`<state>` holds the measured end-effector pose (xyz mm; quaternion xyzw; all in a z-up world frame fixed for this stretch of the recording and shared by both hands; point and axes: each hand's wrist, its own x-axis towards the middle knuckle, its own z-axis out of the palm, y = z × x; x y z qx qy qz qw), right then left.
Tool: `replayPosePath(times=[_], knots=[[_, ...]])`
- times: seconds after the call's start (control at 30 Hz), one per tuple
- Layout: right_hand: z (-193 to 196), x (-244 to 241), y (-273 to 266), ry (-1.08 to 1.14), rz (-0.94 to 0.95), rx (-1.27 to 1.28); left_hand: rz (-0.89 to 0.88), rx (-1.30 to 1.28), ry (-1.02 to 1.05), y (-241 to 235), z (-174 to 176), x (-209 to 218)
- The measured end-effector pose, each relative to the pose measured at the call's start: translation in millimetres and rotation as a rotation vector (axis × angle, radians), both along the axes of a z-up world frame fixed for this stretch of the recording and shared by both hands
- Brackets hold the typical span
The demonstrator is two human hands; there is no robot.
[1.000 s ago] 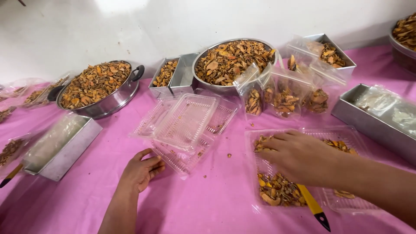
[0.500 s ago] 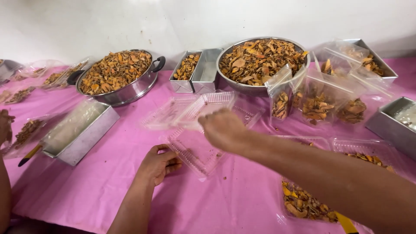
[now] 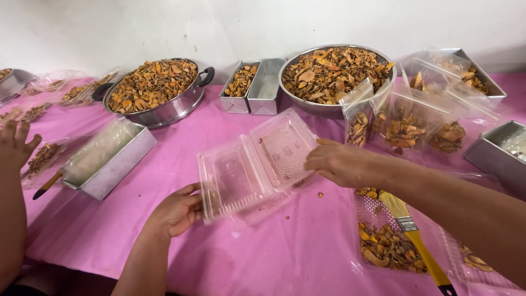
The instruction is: Arranging dried turmeric or ginger slices into plastic packaging trays using a brush and hands.
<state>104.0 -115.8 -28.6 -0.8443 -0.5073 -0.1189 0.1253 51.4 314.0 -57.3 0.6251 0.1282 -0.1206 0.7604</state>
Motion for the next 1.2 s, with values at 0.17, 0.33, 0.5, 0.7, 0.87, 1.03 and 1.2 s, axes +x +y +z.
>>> replayPosePath(times=[0.17,0.33,0.5,0.7,0.87,1.03,1.2], knots=[[-9.5,8.9,-10.7,0.085,-0.086,-0.148,-0.007,0.027,0.072,-7.5,19.9,-16.5],[-58.7,27.1,-25.2,0.006,-0.127,-0.125,-0.002,0.231,0.099,-24.3,23.9,-8.3],[-76.6,29.9,-24.9,-0.28,-0.27,-0.153,0.059,0.326,0.114,-26.1,18.3,-2.0],[22.8,-56.5,-16.5,0.0,-0.27,-0.283,0.104,0.338,0.22,-20.6,54.9,-49.1],[6.5,-84.5,-60.5,-0.11,-0.217,-0.252,0.13,0.632,0.326,-2.8,84.4,-124.2],[22.9,-113.8,-93.5,-0.175,-0.205,-0.149,0.366,0.699,0.243,233.8,-7.0,-52.7],[29.3,-143.9,-121.9,-0.112,-0.298,-0.056,0.202,2.447,-0.076,358.8,103.0,117.7]])
